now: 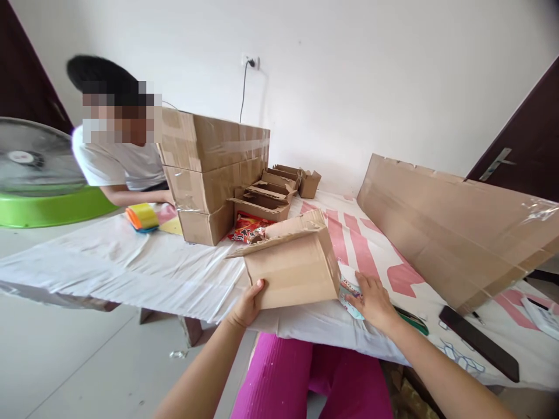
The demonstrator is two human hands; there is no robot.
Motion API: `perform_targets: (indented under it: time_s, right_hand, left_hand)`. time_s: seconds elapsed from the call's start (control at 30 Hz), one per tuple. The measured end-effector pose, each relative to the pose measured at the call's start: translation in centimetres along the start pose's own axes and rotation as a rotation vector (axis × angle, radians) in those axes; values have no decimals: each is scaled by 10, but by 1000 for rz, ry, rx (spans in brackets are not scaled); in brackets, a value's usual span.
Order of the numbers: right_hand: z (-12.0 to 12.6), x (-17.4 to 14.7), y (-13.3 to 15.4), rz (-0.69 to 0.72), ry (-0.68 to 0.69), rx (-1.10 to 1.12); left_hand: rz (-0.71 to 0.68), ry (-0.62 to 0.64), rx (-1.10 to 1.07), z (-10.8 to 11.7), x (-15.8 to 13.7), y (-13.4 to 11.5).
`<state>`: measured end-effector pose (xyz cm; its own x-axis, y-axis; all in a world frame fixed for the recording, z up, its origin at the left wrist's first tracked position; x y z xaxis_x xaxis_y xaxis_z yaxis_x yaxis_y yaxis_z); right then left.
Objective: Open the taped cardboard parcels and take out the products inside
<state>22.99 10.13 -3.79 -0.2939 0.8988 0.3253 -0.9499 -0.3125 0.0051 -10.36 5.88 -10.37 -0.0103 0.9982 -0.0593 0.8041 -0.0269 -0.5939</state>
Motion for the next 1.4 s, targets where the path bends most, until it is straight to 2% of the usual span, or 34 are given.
perform_targets:
  time_s: [0.17,0.37,0.47,0.57,0.67,0.83,0.97,1.2,1.4]
  right_hand:
    - [23,-4,21,150,-249,272]
    - [73,-4,49,210,-366,485]
    - [87,4,61,214,-284,643]
    - [88,18,65,78,-162,707]
    - [84,31,65,-33,-124,695]
    - [82,36,60,-41,-61,746]
    - [92,38,58,-25,-97,661]
    - [123,44,86,382,-294,187]
    - [128,47,109,488,-350,-83]
  left_hand:
    - [17,18,82,-4,-4,3]
    - [-37,115,329,-12,-7,3]
    - [-74,189,429,-19,-10,0]
    - [-78,241,455,-24,-11,-2]
    - [-86,259,480,-25,-11,-3]
    - [-132,288,506,-24,-9,-3]
    - [-140,289,530,-22,-8,-2]
    - [-140,278,513,-20,-8,-2]
    - [-104,260,469,-15,-7,2]
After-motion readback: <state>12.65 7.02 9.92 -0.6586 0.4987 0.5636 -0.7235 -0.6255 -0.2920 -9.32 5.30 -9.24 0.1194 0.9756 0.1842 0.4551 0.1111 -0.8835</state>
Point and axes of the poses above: each hand's wrist, its own x-axis towards the middle knuckle, its own z-axis out of the back of the hand, y = z × x, the point moved 2 cm from there along x, towards the middle knuckle, and after that the axes turned 12 degrees about -x, right-handed, at the moved point
